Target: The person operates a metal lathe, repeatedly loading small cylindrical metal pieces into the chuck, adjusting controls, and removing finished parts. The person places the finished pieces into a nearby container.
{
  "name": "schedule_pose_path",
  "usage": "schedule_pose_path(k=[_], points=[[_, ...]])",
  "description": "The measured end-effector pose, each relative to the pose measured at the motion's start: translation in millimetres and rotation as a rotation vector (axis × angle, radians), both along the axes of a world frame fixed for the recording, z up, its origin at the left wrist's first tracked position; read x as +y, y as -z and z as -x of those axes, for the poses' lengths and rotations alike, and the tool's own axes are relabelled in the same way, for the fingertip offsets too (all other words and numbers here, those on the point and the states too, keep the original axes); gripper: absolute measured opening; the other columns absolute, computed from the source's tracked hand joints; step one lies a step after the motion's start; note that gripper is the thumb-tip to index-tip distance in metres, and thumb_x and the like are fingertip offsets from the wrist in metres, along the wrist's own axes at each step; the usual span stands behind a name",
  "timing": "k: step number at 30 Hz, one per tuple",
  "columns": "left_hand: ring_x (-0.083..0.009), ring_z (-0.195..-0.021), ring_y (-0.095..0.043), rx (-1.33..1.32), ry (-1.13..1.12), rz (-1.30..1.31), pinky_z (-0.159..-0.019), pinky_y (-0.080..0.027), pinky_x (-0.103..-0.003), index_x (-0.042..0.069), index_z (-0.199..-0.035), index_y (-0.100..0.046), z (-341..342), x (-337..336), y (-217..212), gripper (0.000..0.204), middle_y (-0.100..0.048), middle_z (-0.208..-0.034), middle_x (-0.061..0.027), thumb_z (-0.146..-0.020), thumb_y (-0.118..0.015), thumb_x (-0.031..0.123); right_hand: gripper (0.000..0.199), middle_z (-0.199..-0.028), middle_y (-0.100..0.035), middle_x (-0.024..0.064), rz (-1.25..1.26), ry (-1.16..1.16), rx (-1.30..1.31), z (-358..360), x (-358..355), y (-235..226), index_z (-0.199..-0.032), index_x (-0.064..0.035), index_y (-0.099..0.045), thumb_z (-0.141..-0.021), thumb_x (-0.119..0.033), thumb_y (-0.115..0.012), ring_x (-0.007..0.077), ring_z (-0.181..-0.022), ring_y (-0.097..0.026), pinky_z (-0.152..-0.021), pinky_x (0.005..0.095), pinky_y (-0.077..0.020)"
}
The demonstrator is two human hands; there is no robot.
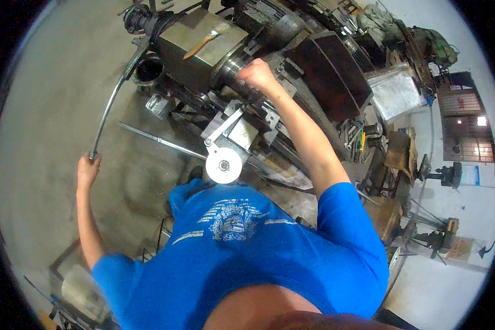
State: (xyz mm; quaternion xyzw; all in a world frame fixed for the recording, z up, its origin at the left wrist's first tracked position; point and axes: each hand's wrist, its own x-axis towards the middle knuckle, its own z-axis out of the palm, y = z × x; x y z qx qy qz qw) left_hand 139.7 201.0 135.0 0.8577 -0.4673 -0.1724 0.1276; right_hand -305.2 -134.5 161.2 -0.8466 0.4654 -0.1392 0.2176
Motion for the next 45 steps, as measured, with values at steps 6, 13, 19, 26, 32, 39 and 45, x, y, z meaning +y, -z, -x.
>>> schedule_pose_path(k=[6, 13, 19, 26, 32, 39, 45], points=[[-0.0366, -0.076, -0.055, -0.345, 0.007, 0.03, -0.066, -0.043, -0.043, -0.003, -0.079, -0.056, -40, -11, 31, 0.027, -0.057, -0.077, -0.0224, -0.072, -0.058, 0.024, 0.018, -0.047, -0.053, 0.0093, -0.403, 0.392, -0.652, -8, 24, -28, -0.053, 0.0048, -0.055, -0.061, -0.011, -0.056, 0.0133, -0.043, -0.054, -0.041, 0.0268, -0.0444], [-0.0318, -0.082, -0.056, -0.549, 0.079, -0.147, -0.071, -0.045, -0.039, 0.005, -0.101, -0.056, -135, -53, 25, 0.03, -0.058, -0.087, -0.0168, -0.074, -0.053, 0.017, 0.015, -0.056, -0.053, 0.0092, -0.393, 0.366, -0.821, -11, 37, -41, -0.06, 0.0072, -0.055, -0.064, -0.007, -0.055, 0.016, -0.049, -0.055, -0.044, 0.0292, -0.0496], [-0.0322, -0.078, -0.055, -0.534, 0.093, 0.004, -0.068, -0.044, -0.04, 0.005, -0.097, -0.057, -135, -40, 55, 0.027, -0.057, -0.08, -0.018, -0.072, -0.054, 0.016, 0.009, -0.064, -0.05, 0.0069, -0.5, 0.315, -0.865, -14, 50, -50, -0.068, 0.0045, -0.052, -0.068, -0.004, -0.053, 0.0148, -0.053, -0.051, -0.046, 0.0325, -0.0525], [-0.032, -0.076, -0.055, -0.554, 0.176, 0.02, -0.067, -0.044, -0.04, 0.005, -0.097, -0.057, -151, -48, 37, 0.029, -0.057, -0.077, -0.0173, -0.069, -0.054, 0.008, 0.016, -0.114, -0.042, 0.0249, -0.475, 0.276, -0.836, -21, 47, -44, -0.071, 0.0063, -0.048, -0.074, -0.01, -0.047, 0.0236, -0.059, -0.058, -0.051, 0.0337, -0.0523], [-0.0321, -0.075, -0.055, -0.544, 0.189, 0.09, -0.068, -0.044, -0.04, 0.005, -0.095, -0.057, -134, -49, 37, 0.026, -0.058, -0.079, -0.0173, -0.069, -0.054, 0.009, 0.012, -0.109, -0.046, 0.0209, -0.474, 0.256, -0.85, -22, 54, -51, -0.066, 0.0064, -0.05, -0.071, -0.005, -0.049, 0.0193, -0.059, -0.055, -0.053, 0.0335, -0.0534], [-0.0332, -0.059, -0.054, -0.653, 0.321, -0.026, -0.053, -0.042, -0.043, 0.005, -0.097, -0.049, -208, -64, 44, 0.032, -0.056, -0.065, -0.0159, -0.066, -0.054, 0.004, 0.012, -0.112, -0.046, 0.0187, -0.492, 0.353, -0.815, -26, 49, -45, -0.057, -0.0002, -0.041, -0.067, 0.003, -0.047, 0.0193, -0.062, -0.056, -0.053, 0.033, -0.0527], [-0.0321, -0.053, -0.052, -0.721, 0.425, 0.182, -0.048, -0.041, -0.04, 0.004, -0.084, -0.044, -239, -93, 50, 0.022, -0.052, -0.057, -0.0145, -0.066, -0.055, 0.002, 0.009, -0.105, -0.051, 0.0143, -0.488, 0.54, -0.716, -18, 61, -53, -0.07, 0.0027, -0.053, -0.074, 0.002, -0.044, 0.0163, -0.06, -0.056, -0.049, 0.0311, -0.0502]])
